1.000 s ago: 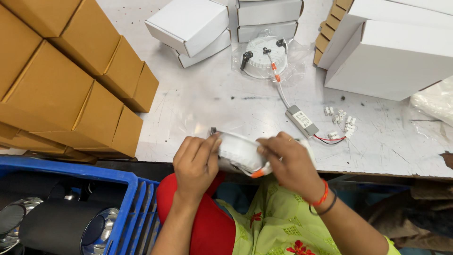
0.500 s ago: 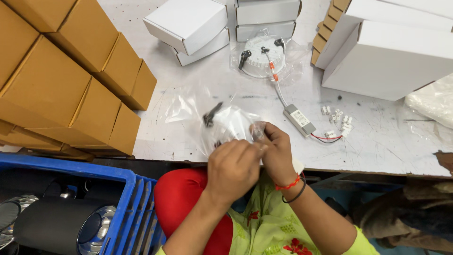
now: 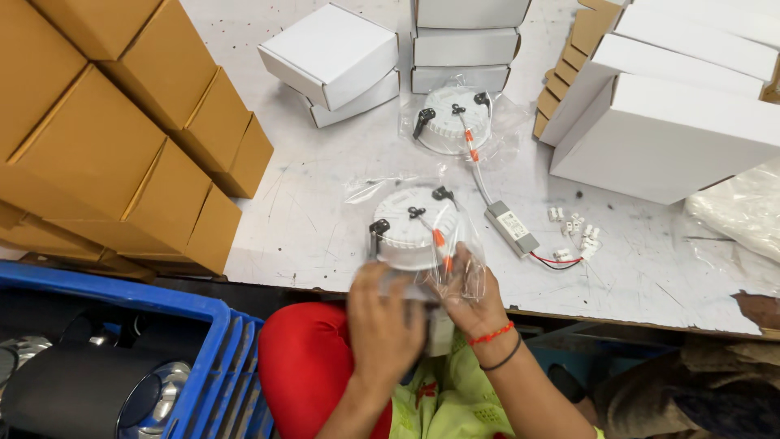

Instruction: The person picks small white plastic connectors from a box, wipes them with a cloth, and then connects them to wires on circular white devices. They place the assembled units into clear plastic bags and arrange them on the table.

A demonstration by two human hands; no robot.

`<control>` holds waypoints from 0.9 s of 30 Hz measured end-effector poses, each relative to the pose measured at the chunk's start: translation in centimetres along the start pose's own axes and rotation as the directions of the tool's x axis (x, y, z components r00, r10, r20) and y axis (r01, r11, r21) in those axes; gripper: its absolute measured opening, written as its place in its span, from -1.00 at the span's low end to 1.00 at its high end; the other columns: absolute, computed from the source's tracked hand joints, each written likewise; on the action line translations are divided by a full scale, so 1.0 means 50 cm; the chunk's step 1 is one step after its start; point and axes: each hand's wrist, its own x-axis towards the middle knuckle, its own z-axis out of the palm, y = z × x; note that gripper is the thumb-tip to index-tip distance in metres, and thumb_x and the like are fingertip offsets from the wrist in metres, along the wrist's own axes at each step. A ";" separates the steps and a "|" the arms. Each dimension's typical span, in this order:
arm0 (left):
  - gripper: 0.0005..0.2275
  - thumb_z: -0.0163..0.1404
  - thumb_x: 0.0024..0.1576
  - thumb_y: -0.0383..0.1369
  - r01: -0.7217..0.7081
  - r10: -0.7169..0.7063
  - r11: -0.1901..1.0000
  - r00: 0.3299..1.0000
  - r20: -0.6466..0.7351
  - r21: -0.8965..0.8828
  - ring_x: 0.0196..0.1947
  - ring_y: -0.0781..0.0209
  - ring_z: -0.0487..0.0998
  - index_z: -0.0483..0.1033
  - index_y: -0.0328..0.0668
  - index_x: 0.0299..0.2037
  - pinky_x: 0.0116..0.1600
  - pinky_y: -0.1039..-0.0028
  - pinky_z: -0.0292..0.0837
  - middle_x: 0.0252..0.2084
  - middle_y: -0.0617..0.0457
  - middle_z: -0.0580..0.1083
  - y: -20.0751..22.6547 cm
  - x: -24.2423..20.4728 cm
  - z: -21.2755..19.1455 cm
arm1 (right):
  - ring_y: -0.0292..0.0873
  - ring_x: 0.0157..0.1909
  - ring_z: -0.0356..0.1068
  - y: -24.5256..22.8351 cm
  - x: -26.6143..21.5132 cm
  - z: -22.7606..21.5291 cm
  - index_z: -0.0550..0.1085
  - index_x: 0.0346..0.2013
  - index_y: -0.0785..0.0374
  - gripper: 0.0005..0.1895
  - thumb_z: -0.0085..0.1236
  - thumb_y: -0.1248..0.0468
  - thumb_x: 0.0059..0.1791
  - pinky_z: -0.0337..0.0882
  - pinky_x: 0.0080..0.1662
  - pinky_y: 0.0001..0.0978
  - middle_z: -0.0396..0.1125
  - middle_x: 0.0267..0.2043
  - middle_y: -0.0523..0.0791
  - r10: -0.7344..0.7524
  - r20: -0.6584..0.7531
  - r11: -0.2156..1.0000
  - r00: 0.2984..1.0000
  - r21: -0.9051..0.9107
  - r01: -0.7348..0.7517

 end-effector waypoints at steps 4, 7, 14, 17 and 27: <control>-0.88 0.04 0.00 -0.62 0.640 -0.533 0.746 0.740 0.409 -0.185 -0.36 -0.10 0.57 0.40 -0.31 -0.32 -0.31 0.19 0.52 -0.16 -0.08 0.41 -0.041 -0.063 0.023 | -0.11 -0.26 0.41 0.028 0.031 -0.025 0.46 -0.15 0.10 -0.79 -0.15 0.14 0.19 0.48 -0.03 -0.04 0.36 -0.30 -0.13 0.085 0.133 0.991 0.987 0.094 -0.098; -0.84 0.06 -0.11 -0.66 0.409 -0.193 0.842 0.837 0.513 -0.351 -0.31 -0.22 0.55 0.43 -0.28 -0.36 -0.26 0.16 0.49 -0.26 -0.14 0.41 0.007 -0.086 0.020 | -0.10 -0.23 0.41 0.027 0.038 -0.027 0.49 -0.09 0.14 -0.66 -0.22 0.05 0.17 0.47 -0.04 -0.09 0.42 -0.25 -0.10 0.142 0.105 0.986 0.984 0.076 -0.150; -0.70 0.25 -0.14 -0.37 0.155 0.276 0.661 0.860 0.430 -0.734 -0.31 -0.02 0.60 0.47 -0.26 -0.24 -0.23 0.27 0.52 -0.27 -0.09 0.47 0.070 0.079 -0.004 | -0.05 -0.18 0.48 0.048 -0.018 -0.056 0.46 0.04 0.28 -0.48 -0.15 -0.07 0.08 0.54 -0.10 -0.16 0.47 -0.12 -0.03 0.418 0.172 0.894 0.892 0.098 -0.438; -0.77 0.26 0.06 -0.29 0.312 0.103 0.772 0.798 0.593 -0.554 -0.40 0.14 0.63 0.58 -0.19 -0.17 -0.29 0.36 0.53 -0.32 0.02 0.55 0.073 0.216 0.111 | -0.09 -0.01 0.45 0.047 -0.029 -0.055 0.33 0.15 0.24 -0.70 0.01 0.13 0.21 0.44 0.01 -0.13 0.39 0.03 -0.06 0.046 0.171 0.996 0.984 -0.077 -0.033; -0.06 0.38 -0.31 -0.07 -0.378 0.492 0.870 0.695 0.524 -0.316 0.39 -0.29 0.22 0.25 -0.20 0.33 0.22 -0.10 0.21 0.41 -0.30 0.21 0.299 0.456 0.564 | -0.02 0.28 0.39 0.065 -0.005 -0.057 0.30 0.30 0.27 -0.44 -0.07 0.05 0.08 0.45 0.25 -0.11 0.38 0.26 -0.03 0.131 0.217 0.970 0.967 0.174 -0.170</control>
